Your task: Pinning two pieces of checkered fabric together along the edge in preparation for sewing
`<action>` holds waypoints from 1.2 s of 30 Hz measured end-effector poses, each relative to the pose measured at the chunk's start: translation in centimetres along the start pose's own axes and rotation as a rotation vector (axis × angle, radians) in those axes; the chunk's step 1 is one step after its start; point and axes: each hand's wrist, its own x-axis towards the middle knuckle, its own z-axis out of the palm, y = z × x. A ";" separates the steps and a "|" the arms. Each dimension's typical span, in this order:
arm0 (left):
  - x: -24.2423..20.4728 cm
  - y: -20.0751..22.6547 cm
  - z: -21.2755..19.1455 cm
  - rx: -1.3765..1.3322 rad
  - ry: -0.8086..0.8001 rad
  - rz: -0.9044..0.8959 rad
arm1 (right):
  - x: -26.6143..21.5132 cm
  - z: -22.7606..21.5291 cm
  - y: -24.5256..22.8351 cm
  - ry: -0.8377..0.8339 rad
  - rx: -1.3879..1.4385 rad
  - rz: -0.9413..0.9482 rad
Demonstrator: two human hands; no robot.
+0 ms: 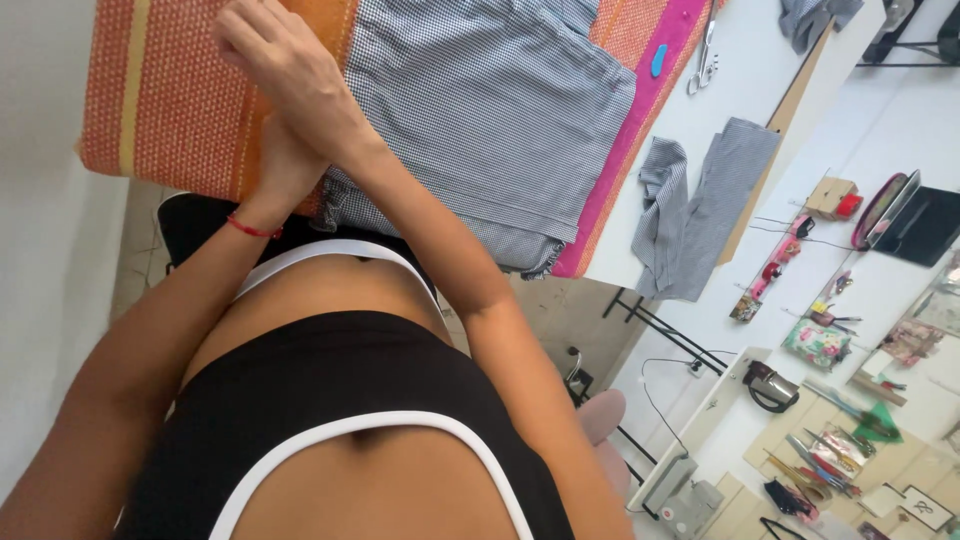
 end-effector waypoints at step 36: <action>0.6 5.2 -1.8 -0.284 -0.162 -0.367 | -12.1 -3.2 -1.7 0.608 0.759 1.030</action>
